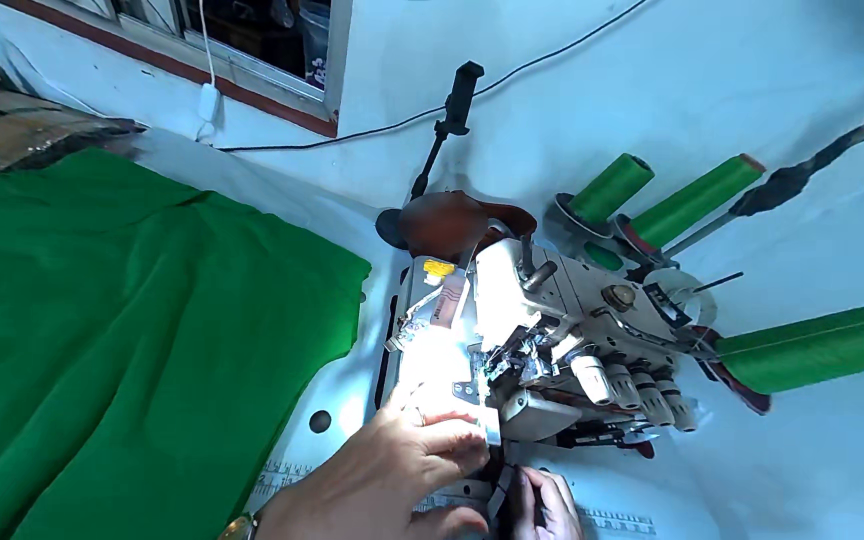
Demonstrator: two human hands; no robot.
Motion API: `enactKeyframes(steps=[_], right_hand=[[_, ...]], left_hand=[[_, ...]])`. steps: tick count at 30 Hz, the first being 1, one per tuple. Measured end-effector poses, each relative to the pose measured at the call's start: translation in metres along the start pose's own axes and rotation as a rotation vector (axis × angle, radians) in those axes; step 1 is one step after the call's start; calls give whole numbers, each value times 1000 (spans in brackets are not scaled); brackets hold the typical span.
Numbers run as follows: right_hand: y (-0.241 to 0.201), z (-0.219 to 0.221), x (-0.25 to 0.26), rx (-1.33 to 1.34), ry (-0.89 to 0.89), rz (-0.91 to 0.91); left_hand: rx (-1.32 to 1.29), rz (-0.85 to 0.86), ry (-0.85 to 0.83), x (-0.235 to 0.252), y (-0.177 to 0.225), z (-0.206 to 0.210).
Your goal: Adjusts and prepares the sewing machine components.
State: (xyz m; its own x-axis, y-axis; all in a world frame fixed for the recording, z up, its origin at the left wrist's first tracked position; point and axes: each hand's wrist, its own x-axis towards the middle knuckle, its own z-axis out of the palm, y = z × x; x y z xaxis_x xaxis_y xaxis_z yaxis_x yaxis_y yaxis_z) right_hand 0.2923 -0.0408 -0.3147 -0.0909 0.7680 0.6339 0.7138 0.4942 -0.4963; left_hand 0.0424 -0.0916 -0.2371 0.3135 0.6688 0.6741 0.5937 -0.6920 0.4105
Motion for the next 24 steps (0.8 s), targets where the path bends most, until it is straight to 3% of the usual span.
enactKeyframes(steps=[12, 16, 19, 24], right_hand=[[-1, -1, 1, -11, -19, -3], [1, 0, 1, -8, -15, -7], [0, 0, 0, -7, -17, 5], [0, 0, 1, -29, -25, -1]], left_hand=[[-57, -37, 154, -13, 9, 26], [42, -49, 182, -24, 15, 39], [55, -56, 148, -36, 27, 48], [-167, -174, 14, -62, 36, 58]])
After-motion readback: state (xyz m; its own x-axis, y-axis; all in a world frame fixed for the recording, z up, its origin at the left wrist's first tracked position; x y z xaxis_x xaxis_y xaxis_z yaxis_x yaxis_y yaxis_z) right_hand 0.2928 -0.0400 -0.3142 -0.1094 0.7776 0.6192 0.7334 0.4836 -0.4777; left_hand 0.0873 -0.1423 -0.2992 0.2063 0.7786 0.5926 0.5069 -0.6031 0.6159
